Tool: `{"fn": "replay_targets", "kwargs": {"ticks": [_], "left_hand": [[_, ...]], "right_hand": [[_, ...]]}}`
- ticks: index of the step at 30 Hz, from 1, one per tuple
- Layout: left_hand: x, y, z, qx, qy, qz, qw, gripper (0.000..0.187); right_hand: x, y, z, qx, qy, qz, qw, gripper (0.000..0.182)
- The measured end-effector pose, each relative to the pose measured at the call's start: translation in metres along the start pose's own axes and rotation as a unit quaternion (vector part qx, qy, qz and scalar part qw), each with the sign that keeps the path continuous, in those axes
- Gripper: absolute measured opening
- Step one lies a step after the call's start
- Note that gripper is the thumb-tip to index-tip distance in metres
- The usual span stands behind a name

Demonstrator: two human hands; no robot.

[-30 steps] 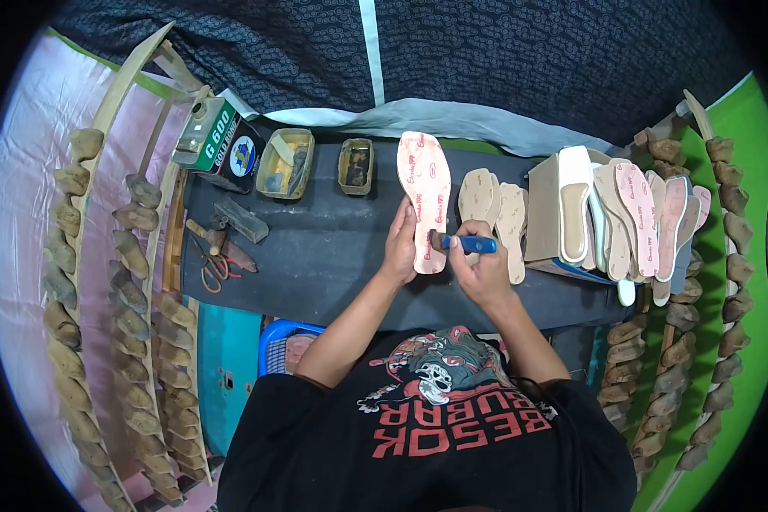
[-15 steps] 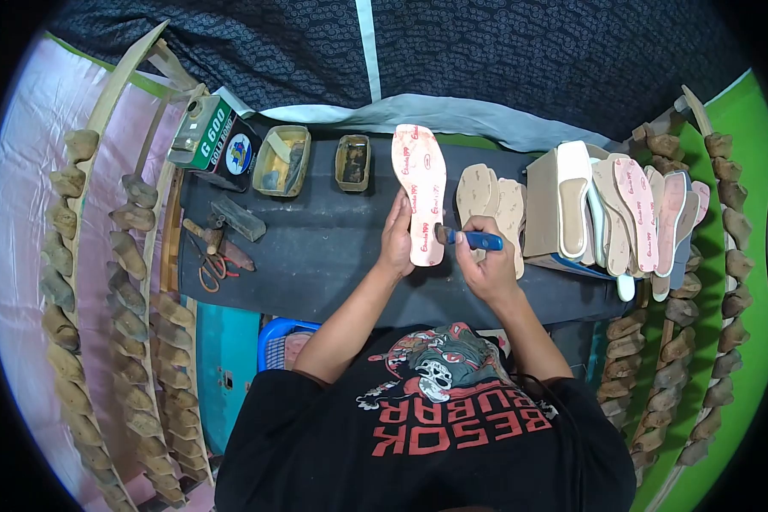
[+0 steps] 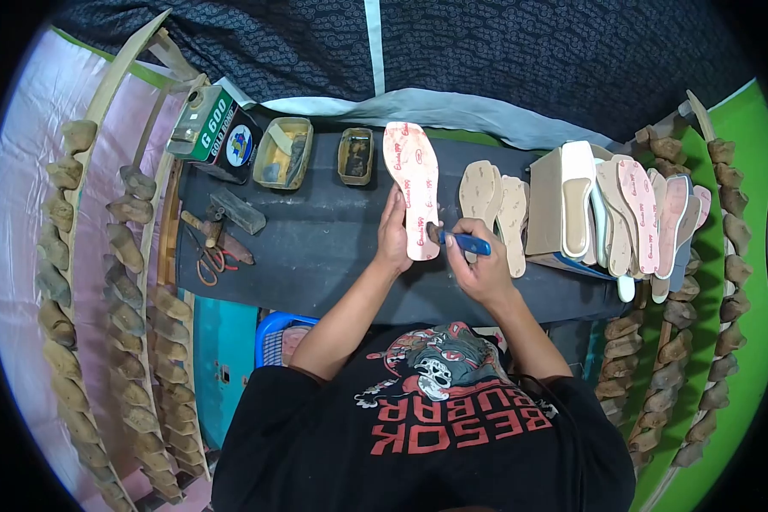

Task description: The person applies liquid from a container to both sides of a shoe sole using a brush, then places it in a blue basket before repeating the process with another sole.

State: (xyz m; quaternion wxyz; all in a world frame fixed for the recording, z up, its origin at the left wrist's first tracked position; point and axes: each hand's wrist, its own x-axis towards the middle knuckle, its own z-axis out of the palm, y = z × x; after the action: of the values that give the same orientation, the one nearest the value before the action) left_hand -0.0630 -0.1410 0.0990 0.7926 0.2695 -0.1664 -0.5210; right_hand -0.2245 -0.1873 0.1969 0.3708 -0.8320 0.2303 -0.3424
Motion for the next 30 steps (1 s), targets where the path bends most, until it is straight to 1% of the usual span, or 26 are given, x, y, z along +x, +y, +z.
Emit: {"fn": "replay_targets", "kwargs": {"ticks": [1,4,5,8,10,13,16,19,21,25,28,30], "left_hand": [[-0.001,0.002,-0.002,-0.002,0.003,-0.004,1.000,0.049],[-0.001,-0.002,-0.005,0.009,0.013,0.026,1.000,0.050],[-0.003,-0.004,-0.005,0.007,0.022,0.022,1.000,0.050],[-0.011,0.002,0.010,0.007,0.043,0.017,0.999,0.051],[-0.012,0.004,0.011,0.014,0.053,0.023,0.998,0.051],[-0.007,0.007,-0.010,0.011,-0.006,0.019,1.000,0.050],[-0.008,0.008,-0.010,0.011,0.039,0.031,0.999,0.049],[-0.012,0.012,-0.016,0.013,-0.012,0.023,1.000,0.050],[-0.018,0.012,-0.019,0.014,0.020,0.026,0.999,0.052],[-0.035,0.014,-0.033,0.010,0.084,0.037,0.996,0.054],[-0.055,0.022,-0.054,-0.019,0.096,0.035,0.995,0.054],[-0.069,0.028,-0.064,-0.022,0.112,0.027,0.993,0.052]], "right_hand": [[0.002,-0.001,0.001,0.001,0.003,-0.017,1.000,0.016],[0.010,0.007,0.002,-0.012,0.020,-0.017,1.000,0.016],[0.014,0.008,0.001,-0.009,0.022,-0.002,1.000,0.015],[0.021,0.006,-0.002,-0.012,0.016,0.006,1.000,0.013],[0.018,0.004,0.000,-0.011,-0.006,-0.011,1.000,0.014],[0.010,-0.006,0.005,-0.007,-0.043,-0.048,0.998,0.017],[0.013,-0.011,0.008,0.017,-0.041,-0.020,0.999,0.016],[0.025,0.000,0.009,-0.017,-0.014,0.010,1.000,0.015],[0.036,0.002,0.011,-0.017,0.017,0.033,0.999,0.016],[0.055,0.012,0.024,-0.011,0.037,0.067,0.997,0.021],[0.069,0.028,0.044,0.029,0.025,0.114,0.993,0.022],[0.077,0.038,0.063,0.039,0.026,0.096,0.994,0.022]]}}
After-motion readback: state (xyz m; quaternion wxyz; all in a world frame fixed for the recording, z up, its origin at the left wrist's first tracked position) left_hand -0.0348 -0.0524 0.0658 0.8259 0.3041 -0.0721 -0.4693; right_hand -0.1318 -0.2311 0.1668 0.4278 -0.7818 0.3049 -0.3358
